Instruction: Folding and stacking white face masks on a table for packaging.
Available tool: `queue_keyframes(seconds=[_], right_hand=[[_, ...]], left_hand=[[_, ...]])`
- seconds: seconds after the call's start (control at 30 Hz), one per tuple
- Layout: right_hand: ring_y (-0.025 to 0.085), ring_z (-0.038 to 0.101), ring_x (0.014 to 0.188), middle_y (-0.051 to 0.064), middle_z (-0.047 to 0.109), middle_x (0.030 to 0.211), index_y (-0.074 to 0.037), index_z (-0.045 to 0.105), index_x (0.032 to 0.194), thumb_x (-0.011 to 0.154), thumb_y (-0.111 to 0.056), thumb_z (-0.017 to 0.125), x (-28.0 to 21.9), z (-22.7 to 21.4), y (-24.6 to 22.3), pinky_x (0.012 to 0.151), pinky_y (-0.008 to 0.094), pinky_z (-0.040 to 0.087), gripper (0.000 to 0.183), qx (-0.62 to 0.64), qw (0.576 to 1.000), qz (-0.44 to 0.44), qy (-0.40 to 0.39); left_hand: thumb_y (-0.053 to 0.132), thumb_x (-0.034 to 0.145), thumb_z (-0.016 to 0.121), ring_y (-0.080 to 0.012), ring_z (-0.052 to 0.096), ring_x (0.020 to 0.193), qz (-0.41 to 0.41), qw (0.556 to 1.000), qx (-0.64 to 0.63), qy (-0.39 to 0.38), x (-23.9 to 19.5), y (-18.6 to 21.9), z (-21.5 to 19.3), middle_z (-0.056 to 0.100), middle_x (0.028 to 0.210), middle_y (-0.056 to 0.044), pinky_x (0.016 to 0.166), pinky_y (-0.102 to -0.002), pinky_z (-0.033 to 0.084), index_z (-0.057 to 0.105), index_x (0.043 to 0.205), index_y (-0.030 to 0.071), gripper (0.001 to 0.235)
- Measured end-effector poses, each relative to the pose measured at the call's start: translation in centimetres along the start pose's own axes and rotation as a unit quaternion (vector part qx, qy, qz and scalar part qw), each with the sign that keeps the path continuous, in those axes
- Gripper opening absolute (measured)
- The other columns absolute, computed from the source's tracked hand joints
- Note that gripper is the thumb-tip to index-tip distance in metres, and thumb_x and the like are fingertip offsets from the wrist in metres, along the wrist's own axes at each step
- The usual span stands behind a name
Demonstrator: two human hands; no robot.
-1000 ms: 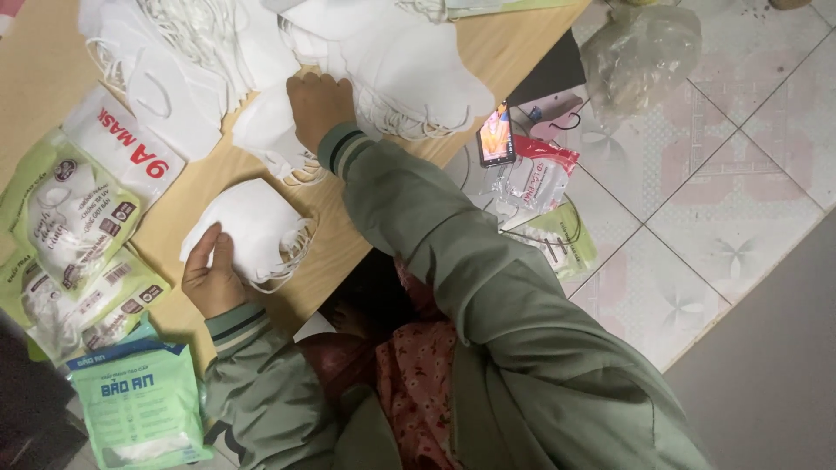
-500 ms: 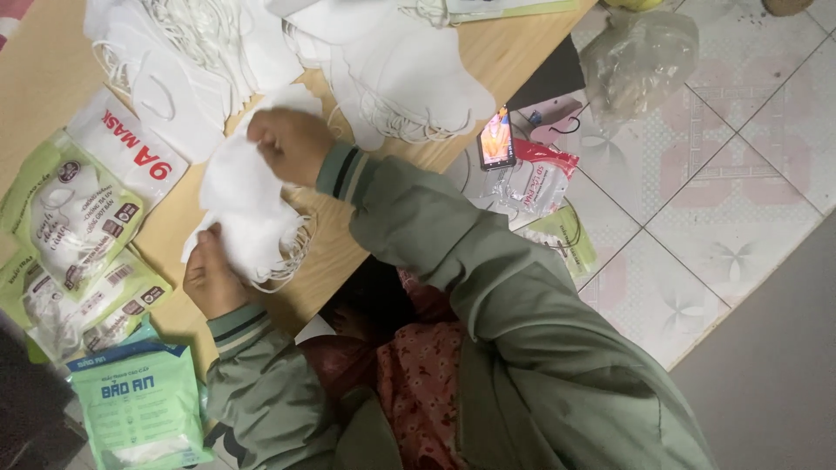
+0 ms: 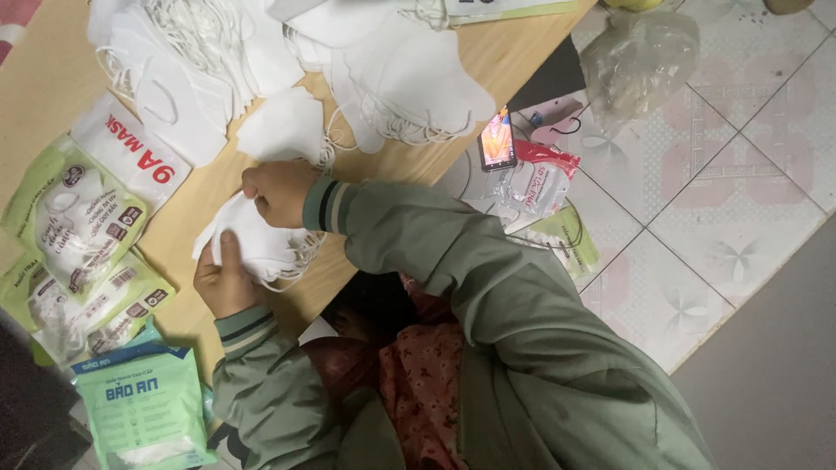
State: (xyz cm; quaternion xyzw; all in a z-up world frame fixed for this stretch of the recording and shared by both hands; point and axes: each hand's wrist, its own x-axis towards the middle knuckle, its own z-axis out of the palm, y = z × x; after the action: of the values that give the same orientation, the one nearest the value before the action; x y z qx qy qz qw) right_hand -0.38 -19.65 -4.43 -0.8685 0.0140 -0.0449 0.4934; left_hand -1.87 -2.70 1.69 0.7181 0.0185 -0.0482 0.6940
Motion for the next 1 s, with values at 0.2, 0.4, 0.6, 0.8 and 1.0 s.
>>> queue_keyframes(seconds=[0.2,0.4,0.6,0.8,1.0], right_hand=[[0.028,0.072,0.090,0.006,0.074,0.098,-0.018,0.065,0.112,0.096,-0.025,0.058,1.3,-0.3,0.9,0.077,0.044,0.058,0.020,-0.048,0.999,0.002,0.012],[0.033,0.059,0.099,0.008,0.064,0.108,-0.014,0.066,0.102,0.085,-0.008,0.056,2.0,-6.4,1.3,0.073,0.048,0.051,0.021,-0.291,0.942,0.111,0.125],[0.031,0.057,0.107,0.007,0.061,0.123,-0.020,0.032,0.153,0.088,-0.050,0.076,2.2,-8.2,3.2,0.080,0.050,0.050,0.085,-0.355,0.894,0.262,0.079],[0.031,0.061,0.103,0.007,0.066,0.114,-0.018,0.041,0.146,0.082,-0.032,0.082,2.3,-7.4,3.8,0.078,0.050,0.050,0.077,-0.341,0.907,0.207,0.133],[0.030,0.057,0.085,0.007,0.059,0.087,-0.014,0.059,0.093,0.072,0.014,0.051,2.8,-7.0,3.5,0.065,0.045,0.045,0.036,-0.291,0.931,0.136,0.172]], left_hand=[[0.012,0.102,0.074,-0.0171,0.073,0.077,0.023,0.999,0.026,0.011,2.0,-3.0,-2.3,0.071,0.086,-0.012,0.071,-0.029,0.061,0.076,0.110,0.004,0.011],[0.029,0.094,0.075,-0.0126,0.069,0.095,-0.073,0.995,0.023,-0.060,1.9,-1.6,-2.0,0.076,0.104,-0.003,0.087,-0.029,0.062,0.075,0.112,0.006,0.029],[0.030,0.092,0.077,-0.0098,0.068,0.096,-0.069,0.992,0.085,-0.068,3.5,-3.4,-1.8,0.076,0.104,0.000,0.090,-0.028,0.060,0.076,0.109,0.009,0.027],[0.032,0.091,0.079,-0.0118,0.067,0.098,-0.003,0.989,0.143,-0.024,5.1,-6.5,-3.1,0.075,0.104,0.000,0.090,-0.032,0.060,0.076,0.107,0.009,0.028],[0.019,0.095,0.081,-0.0254,0.054,0.136,0.154,0.971,0.178,0.040,5.3,-7.6,-3.8,0.050,0.149,-0.015,0.108,-0.042,0.054,0.078,0.118,0.008,0.026]])
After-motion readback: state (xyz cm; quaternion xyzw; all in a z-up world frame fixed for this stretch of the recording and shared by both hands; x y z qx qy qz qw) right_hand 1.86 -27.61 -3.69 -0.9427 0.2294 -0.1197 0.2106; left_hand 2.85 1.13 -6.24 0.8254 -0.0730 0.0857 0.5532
